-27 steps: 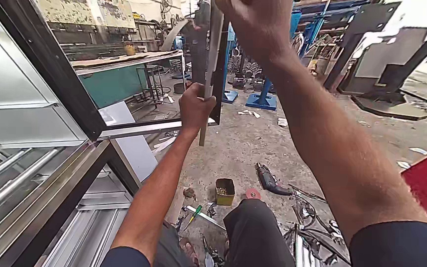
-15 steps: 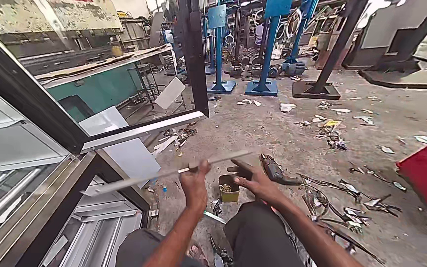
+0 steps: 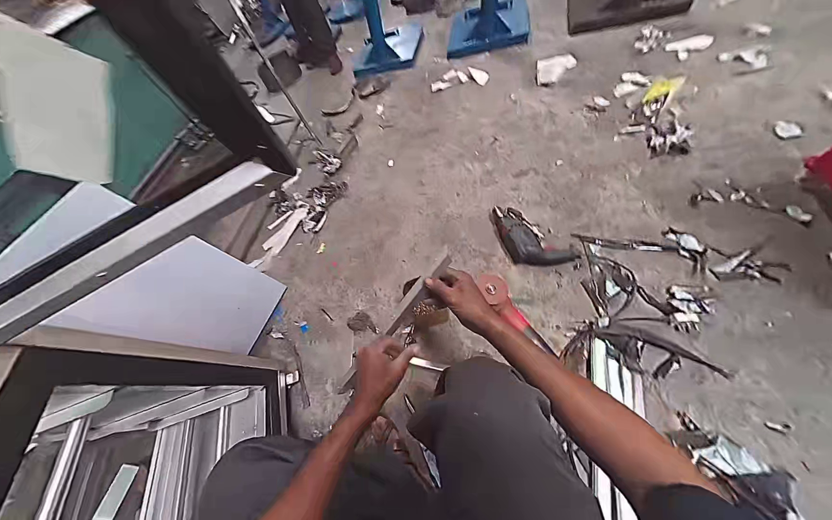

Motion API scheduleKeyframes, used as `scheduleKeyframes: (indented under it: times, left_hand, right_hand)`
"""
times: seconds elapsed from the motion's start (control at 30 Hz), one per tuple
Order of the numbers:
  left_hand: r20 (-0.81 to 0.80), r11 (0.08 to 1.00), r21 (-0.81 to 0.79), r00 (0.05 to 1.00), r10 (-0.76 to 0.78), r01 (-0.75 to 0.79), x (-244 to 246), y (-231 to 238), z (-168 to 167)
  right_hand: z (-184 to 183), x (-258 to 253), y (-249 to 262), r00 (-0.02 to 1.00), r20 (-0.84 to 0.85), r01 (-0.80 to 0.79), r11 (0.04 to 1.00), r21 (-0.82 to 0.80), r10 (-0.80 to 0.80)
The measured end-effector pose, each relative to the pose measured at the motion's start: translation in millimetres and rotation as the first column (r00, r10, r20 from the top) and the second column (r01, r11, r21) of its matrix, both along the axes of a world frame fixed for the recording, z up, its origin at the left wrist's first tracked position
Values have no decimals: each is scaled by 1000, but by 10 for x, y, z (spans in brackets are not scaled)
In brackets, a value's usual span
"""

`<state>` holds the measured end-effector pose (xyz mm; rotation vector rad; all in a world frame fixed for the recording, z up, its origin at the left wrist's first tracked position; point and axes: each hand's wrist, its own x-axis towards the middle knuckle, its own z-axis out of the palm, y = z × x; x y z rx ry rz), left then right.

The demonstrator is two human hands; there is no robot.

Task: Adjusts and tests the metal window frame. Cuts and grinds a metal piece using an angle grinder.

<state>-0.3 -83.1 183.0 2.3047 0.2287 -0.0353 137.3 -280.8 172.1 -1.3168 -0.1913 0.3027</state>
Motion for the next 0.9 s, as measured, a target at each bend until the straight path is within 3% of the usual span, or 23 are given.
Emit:
scheduleKeyframes:
  times: [0.03, 0.1, 0.17, 0.23, 0.3, 0.33, 0.4, 0.43, 0.5, 0.57, 0.6, 0.73, 0.9]
  left_hand:
    - [168, 983, 185, 986, -19, -13, 48, 132, -131]
    - [174, 973, 229, 984, -50, 10, 302, 383, -385]
    - [-7, 998, 8, 998, -62, 62, 503, 488, -695]
    - [-153, 965, -246, 980, -127, 87, 649, 533, -990]
    - [-202, 937, -345, 971, -127, 51, 751, 574, -1267]
    - [-214, 924, -381, 969, -120, 30, 790, 574, -1388]
    - [-251, 900, -437, 961, -119, -3, 860, 572, -1587]
    - [-270, 881, -473, 955, -127, -17, 894, 584, -1668]
    - [-293, 833, -552, 945, -147, -41, 940, 616, -1801]
    - [-297, 793, -606, 942, -155, -60, 1003, 608, -1869]
    - [-299, 782, -619, 941, -156, -67, 1006, 603, -1879]
    - [-270, 731, -682, 938, -216, -28, 1050, 592, -1937]
    - [-233, 758, -650, 963, -132, -53, 1120, 542, -1721]
  right_hand:
    - [-172, 25, 34, 999, -24, -35, 999, -2, 35]
    - [-475, 87, 114, 995, -63, -76, 997, -15, 75]
    - [-774, 121, 171, 991, -113, -75, 997, -8, 74]
    - [-1020, 170, 226, 982, -181, -51, 998, 22, 54]
    - [-1195, 196, 222, 966, -250, -73, 997, -16, 67]
    - [-1259, 204, 153, 967, -245, -107, 987, -121, 74]
    - [-1330, 197, -130, 994, -96, -86, 864, -496, 43]
    - [-1365, 170, -328, 1000, 29, 21, 759, -650, -3]
    - [-1462, 61, -790, 959, 252, 280, 553, -784, -129]
    - [-1579, -75, -1186, 911, 343, 411, 422, -808, -230]
    - [-1636, -176, -1269, 921, 304, 383, 413, -826, -245]
    - [-1757, -424, -874, 993, -20, 51, 582, -812, -115]
    - [-1769, 108, -194, 992, 7, 85, 630, -772, -127]
